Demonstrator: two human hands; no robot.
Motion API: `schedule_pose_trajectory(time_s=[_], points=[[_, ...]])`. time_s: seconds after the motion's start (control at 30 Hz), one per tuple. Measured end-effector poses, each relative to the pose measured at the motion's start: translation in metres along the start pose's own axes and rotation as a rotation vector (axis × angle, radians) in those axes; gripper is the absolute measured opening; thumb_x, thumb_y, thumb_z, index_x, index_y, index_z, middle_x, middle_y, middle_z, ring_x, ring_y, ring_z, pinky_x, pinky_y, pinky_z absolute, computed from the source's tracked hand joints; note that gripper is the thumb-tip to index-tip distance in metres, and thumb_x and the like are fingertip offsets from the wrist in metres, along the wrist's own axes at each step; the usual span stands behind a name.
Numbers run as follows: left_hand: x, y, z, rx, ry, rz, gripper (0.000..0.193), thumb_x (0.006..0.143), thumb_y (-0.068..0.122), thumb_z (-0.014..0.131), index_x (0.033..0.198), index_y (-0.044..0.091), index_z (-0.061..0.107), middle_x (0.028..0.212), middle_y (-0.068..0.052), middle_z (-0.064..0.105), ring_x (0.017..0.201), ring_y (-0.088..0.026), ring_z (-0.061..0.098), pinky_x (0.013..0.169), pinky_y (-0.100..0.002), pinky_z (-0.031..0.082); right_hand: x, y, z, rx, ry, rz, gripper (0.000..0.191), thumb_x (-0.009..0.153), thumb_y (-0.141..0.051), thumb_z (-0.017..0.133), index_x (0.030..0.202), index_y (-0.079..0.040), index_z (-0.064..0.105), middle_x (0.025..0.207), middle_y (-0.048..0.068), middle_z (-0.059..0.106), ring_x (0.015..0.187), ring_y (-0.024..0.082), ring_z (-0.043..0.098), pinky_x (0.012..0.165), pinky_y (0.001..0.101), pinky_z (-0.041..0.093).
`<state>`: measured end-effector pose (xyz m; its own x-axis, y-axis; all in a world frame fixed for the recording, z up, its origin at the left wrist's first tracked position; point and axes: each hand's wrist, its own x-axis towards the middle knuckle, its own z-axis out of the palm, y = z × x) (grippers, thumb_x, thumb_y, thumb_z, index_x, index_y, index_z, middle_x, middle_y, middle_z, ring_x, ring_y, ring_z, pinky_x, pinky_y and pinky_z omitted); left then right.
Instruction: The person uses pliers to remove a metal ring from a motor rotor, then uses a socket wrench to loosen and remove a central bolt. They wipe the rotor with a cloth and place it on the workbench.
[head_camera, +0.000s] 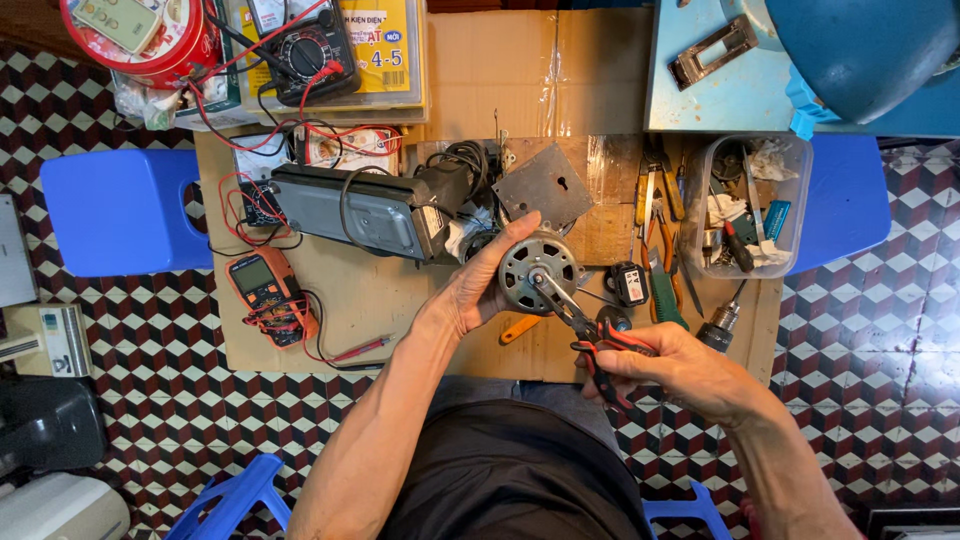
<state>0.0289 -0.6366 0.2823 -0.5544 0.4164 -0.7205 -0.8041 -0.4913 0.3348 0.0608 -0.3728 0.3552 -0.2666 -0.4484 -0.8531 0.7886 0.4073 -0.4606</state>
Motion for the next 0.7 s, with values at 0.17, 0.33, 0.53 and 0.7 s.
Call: schedule_pose_trajectory(time_s=[0.17,0.33,0.53,0.7], points=[[-0.003,0.009,-0.003,0.177,-0.019,-0.034,0.059,0.081,0.062,0.074,0.104,0.007,0.073,0.091,-0.005,0.076,0.075,-0.012,0.075,0.070,-0.034,0.067,0.004,-0.008,-0.012,0.054,-0.068,0.025,0.044,0.087,-0.038,0.068,0.103,0.001,0.079,0.082,0.016,0.082,0.073,0.024,0.078,0.062,0.0312,0.059],[-0.006,0.013,-0.001,0.227,-0.016,-0.032,0.063,0.077,0.063,0.075,0.105,0.007,0.074,0.092,-0.005,0.077,0.075,-0.011,0.075,0.070,-0.032,0.067,0.003,-0.008,-0.003,0.243,-0.108,0.069,0.045,0.088,-0.036,0.068,0.105,0.004,0.074,0.081,0.016,0.075,0.071,0.027,0.076,0.065,0.0389,0.067],[-0.006,0.018,0.000,0.292,-0.038,-0.104,0.063,0.077,0.063,0.074,0.105,0.007,0.075,0.091,-0.006,0.078,0.074,-0.011,0.075,0.067,-0.030,0.066,-0.001,-0.014,0.002,0.293,-0.159,0.091,0.043,0.090,-0.034,0.064,0.103,0.005,0.072,0.081,0.016,0.075,0.070,0.026,0.075,0.065,0.0376,0.065],[-0.003,0.017,-0.001,0.265,-0.042,-0.103,0.058,0.078,0.060,0.073,0.105,0.009,0.074,0.091,-0.004,0.078,0.076,-0.011,0.075,0.069,-0.031,0.065,-0.004,-0.011,0.011,0.240,-0.051,0.070,0.041,0.093,-0.034,0.064,0.095,0.005,0.073,0.069,0.015,0.070,0.052,0.018,0.064,0.042,0.0291,0.047]])
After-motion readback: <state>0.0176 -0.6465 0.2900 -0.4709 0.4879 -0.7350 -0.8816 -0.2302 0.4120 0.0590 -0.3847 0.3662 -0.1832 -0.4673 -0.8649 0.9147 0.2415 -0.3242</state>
